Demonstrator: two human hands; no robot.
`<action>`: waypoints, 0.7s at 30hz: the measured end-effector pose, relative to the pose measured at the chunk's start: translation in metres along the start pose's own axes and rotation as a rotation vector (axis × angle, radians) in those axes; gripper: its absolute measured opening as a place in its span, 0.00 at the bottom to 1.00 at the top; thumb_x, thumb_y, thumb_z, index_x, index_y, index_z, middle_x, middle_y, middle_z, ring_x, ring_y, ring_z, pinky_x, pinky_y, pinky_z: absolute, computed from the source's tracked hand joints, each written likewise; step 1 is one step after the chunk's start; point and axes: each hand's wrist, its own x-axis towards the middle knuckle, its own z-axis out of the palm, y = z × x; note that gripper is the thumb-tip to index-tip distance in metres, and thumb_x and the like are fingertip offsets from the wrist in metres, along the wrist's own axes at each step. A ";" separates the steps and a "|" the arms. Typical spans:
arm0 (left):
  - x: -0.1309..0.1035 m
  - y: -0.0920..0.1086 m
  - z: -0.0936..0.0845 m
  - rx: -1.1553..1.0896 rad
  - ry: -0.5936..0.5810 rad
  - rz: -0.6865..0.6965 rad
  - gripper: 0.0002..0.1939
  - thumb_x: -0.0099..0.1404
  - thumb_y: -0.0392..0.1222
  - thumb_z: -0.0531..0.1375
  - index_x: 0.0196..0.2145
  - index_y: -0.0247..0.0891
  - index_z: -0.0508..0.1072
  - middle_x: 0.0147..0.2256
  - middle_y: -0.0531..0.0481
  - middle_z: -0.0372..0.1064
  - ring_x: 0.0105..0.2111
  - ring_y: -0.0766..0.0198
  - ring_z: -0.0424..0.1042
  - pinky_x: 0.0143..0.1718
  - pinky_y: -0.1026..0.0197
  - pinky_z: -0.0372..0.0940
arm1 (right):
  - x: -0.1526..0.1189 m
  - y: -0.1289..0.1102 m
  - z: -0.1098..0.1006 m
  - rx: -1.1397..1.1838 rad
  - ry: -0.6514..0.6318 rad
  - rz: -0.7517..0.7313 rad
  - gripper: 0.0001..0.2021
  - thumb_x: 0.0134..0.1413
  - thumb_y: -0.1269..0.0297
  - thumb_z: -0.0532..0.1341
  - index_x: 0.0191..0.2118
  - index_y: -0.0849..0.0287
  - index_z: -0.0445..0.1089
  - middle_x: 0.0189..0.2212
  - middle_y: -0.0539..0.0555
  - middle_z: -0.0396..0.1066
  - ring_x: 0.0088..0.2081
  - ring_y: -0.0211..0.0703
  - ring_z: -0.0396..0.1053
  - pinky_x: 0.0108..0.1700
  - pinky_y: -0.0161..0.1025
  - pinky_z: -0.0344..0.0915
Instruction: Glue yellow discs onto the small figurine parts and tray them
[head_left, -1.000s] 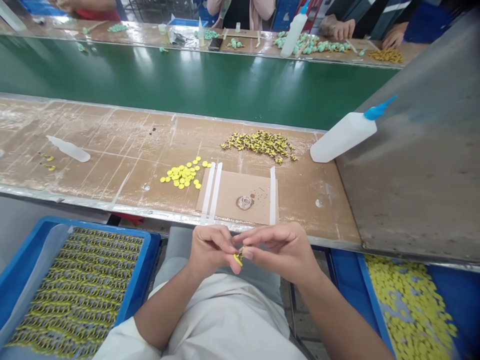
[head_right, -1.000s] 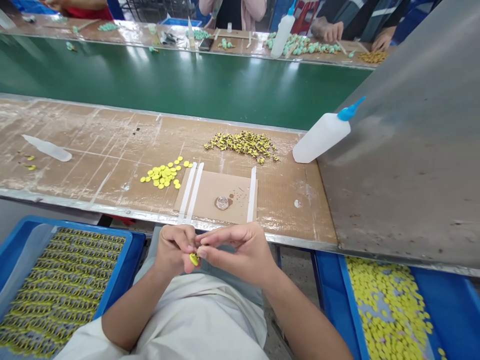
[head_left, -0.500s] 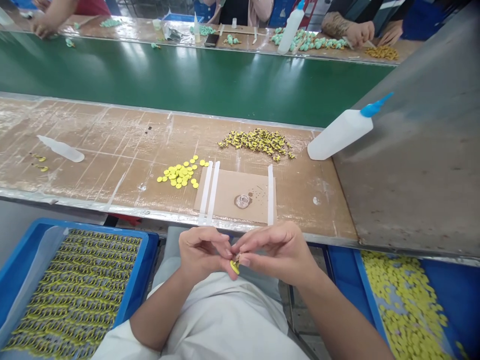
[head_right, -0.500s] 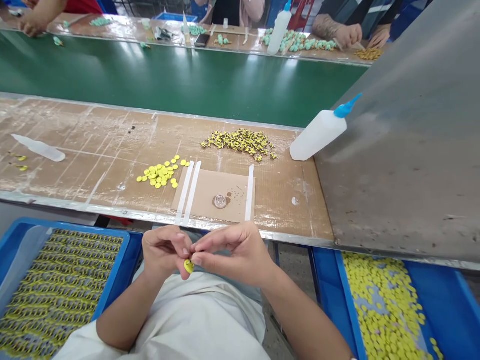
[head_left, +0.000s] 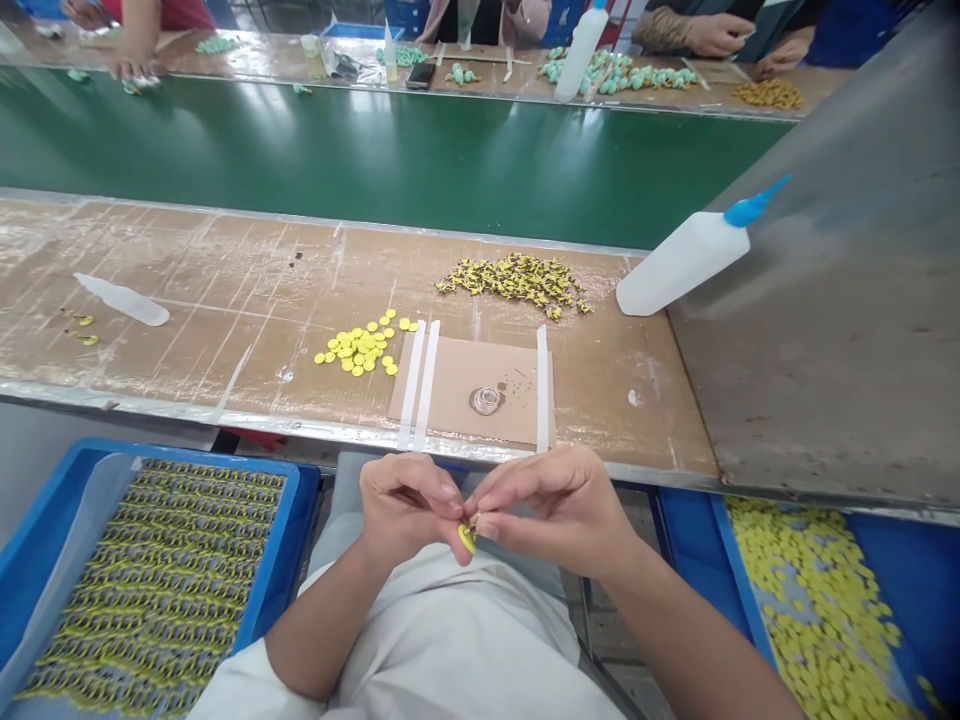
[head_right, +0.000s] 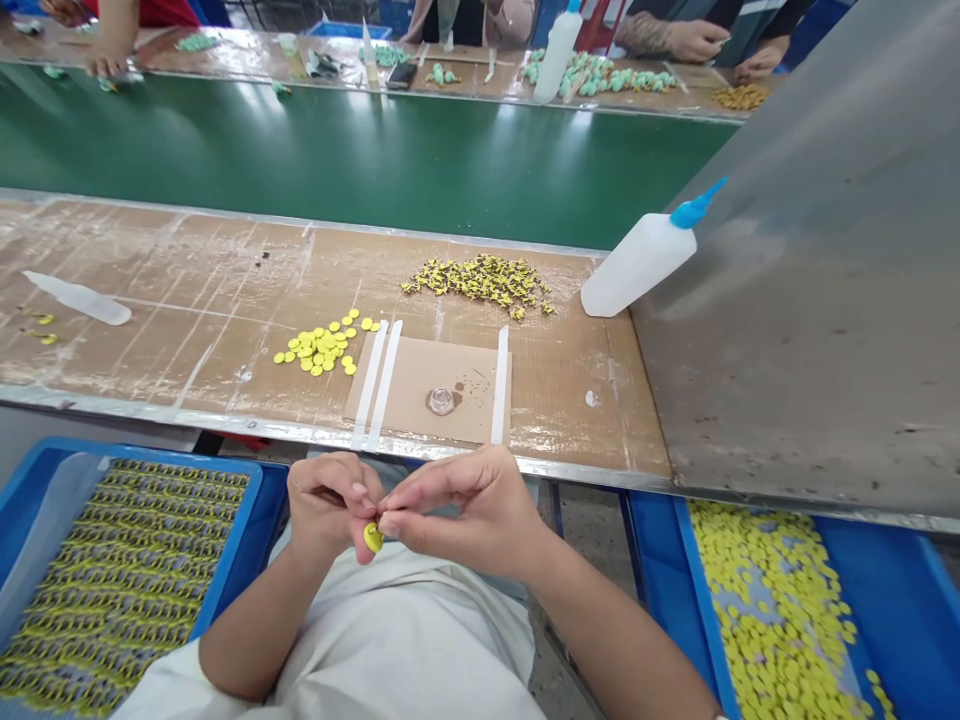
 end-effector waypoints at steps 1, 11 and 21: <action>0.000 0.000 0.000 -0.006 0.005 -0.006 0.14 0.45 0.39 0.78 0.30 0.44 0.83 0.20 0.51 0.74 0.18 0.63 0.74 0.18 0.67 0.68 | 0.000 0.000 0.000 0.003 0.000 -0.001 0.04 0.51 0.67 0.72 0.34 0.58 0.81 0.33 0.56 0.78 0.33 0.47 0.78 0.36 0.38 0.77; 0.008 -0.011 0.010 0.130 0.227 -0.020 0.22 0.44 0.36 0.78 0.39 0.44 0.82 0.27 0.50 0.79 0.25 0.61 0.79 0.29 0.64 0.76 | 0.004 0.016 0.003 0.038 0.381 0.030 0.06 0.49 0.65 0.75 0.33 0.59 0.81 0.30 0.56 0.78 0.30 0.46 0.78 0.32 0.34 0.78; 0.001 -0.016 0.001 0.540 0.220 0.324 0.23 0.51 0.28 0.74 0.43 0.46 0.81 0.35 0.52 0.81 0.31 0.59 0.81 0.32 0.63 0.78 | 0.003 0.024 0.013 -0.073 0.571 0.025 0.08 0.47 0.63 0.76 0.33 0.58 0.81 0.29 0.55 0.78 0.28 0.46 0.78 0.33 0.34 0.79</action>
